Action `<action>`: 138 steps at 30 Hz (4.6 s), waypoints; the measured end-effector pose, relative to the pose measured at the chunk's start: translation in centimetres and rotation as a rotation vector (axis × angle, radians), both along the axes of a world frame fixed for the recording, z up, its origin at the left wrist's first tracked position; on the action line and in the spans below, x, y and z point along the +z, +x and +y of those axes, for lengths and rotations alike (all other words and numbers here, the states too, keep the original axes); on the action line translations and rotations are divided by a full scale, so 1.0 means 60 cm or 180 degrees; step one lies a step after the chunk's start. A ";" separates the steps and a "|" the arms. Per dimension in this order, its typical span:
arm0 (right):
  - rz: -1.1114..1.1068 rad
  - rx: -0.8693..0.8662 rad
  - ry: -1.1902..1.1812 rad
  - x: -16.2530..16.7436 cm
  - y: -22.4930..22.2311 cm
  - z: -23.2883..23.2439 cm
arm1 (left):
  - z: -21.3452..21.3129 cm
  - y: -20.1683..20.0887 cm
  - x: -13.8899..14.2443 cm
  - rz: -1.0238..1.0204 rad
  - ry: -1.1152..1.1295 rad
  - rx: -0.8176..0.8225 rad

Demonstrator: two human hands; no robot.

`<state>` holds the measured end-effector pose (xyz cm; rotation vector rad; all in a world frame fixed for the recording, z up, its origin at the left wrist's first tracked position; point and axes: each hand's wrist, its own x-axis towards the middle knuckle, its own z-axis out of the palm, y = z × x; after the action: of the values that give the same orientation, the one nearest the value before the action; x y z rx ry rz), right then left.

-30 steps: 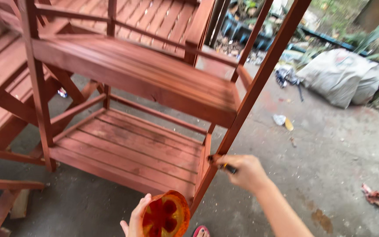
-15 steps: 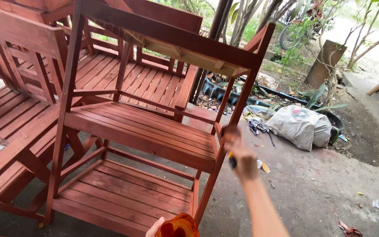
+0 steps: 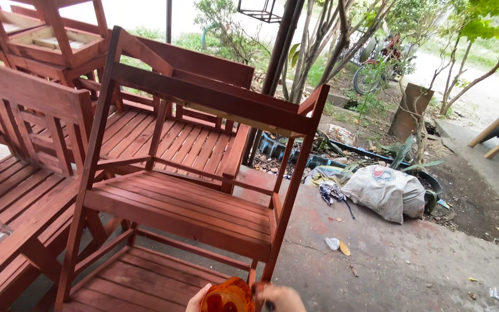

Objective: The person applies reddish-brown stain to a wooden chair using a brush and a small plastic container. They repeatedly dip the brush into the container and coat the seat slats, side rails, and legs of the chair.

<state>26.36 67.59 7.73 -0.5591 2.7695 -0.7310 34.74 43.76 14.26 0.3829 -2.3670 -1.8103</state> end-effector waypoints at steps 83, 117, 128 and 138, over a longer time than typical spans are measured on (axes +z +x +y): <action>0.3258 0.0661 -0.1121 0.431 -0.458 0.137 | 0.240 -0.382 0.338 0.1082 -0.0867 0.0714; -0.0468 -0.4855 -0.4992 0.055 0.150 -0.010 | -0.168 -0.113 0.257 0.0496 -0.0196 -0.0611; 0.0431 -0.4974 -0.5698 0.095 0.321 0.045 | -0.158 0.056 0.268 0.0734 -0.0286 -0.0584; 0.0390 -0.4251 -0.6992 0.221 0.408 -0.031 | -0.211 0.207 0.285 0.0916 -0.0504 -0.0424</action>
<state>50.83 65.76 20.97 1.2251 0.6253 -3.4714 47.17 31.07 31.36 -0.0527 -2.3544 -1.5874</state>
